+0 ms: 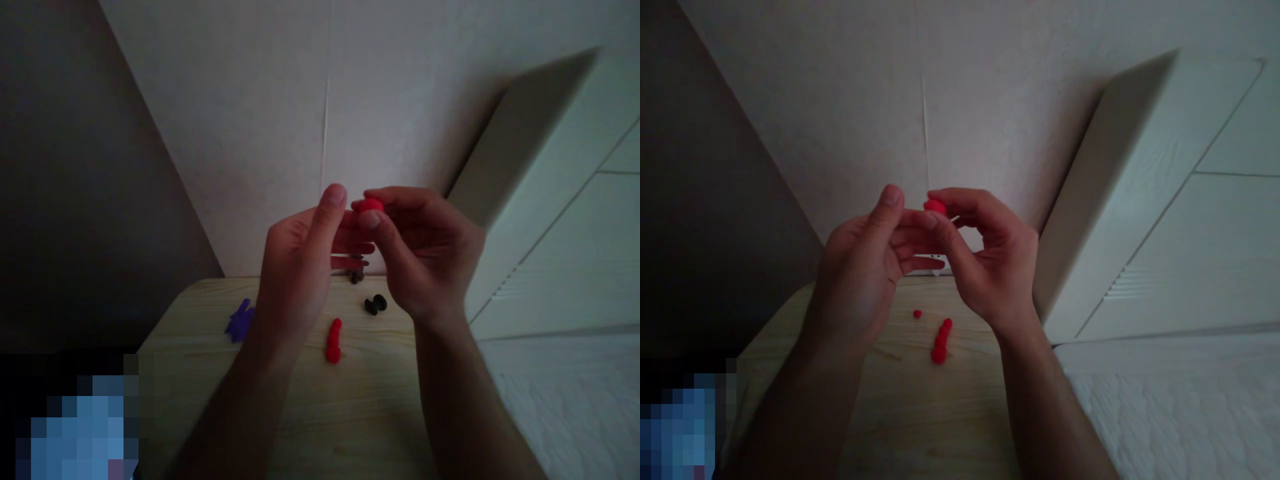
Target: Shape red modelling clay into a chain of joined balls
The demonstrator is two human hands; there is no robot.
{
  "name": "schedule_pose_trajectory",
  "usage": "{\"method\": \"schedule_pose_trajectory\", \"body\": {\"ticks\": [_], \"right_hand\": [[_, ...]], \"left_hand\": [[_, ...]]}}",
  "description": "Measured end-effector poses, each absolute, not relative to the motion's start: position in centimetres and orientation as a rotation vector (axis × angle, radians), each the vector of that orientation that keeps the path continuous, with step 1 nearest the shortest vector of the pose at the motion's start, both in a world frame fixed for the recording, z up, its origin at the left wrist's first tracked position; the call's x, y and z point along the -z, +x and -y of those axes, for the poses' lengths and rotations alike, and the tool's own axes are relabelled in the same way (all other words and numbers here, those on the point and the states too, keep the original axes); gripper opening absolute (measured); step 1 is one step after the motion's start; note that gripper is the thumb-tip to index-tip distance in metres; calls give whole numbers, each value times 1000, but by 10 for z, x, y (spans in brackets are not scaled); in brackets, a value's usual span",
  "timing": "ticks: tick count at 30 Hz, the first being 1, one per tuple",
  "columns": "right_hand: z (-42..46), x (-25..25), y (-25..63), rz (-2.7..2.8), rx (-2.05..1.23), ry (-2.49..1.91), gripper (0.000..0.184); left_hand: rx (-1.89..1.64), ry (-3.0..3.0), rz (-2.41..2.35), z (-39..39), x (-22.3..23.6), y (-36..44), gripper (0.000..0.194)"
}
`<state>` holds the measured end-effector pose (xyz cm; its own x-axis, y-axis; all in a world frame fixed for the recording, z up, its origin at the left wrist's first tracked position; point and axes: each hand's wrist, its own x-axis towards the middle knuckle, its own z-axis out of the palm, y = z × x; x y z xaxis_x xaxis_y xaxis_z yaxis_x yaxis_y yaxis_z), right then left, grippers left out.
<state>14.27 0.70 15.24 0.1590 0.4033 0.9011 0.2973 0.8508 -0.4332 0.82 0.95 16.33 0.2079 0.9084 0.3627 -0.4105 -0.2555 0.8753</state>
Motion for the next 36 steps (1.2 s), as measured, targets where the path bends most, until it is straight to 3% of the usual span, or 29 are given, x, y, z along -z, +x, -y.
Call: {"method": "schedule_pose_trajectory", "body": {"ticks": [8, 16, 26, 36], "right_hand": [[-14, -154, 145, 1178, -242, -530, 14], [3, -147, 142, 1221, -288, -771, 28], [20, -68, 157, 1303, -877, -944, 43], [17, -22, 156, 1019, -1003, -1032, 39]], "left_hand": [[-1488, 1280, -652, -12, -163, 7, 37], [-1507, 1223, -618, -19, -152, 12, 29], [-1545, 1104, -824, -36, -105, -4, 27], [-1628, 1196, -981, -38, -65, -25, 26]]}}
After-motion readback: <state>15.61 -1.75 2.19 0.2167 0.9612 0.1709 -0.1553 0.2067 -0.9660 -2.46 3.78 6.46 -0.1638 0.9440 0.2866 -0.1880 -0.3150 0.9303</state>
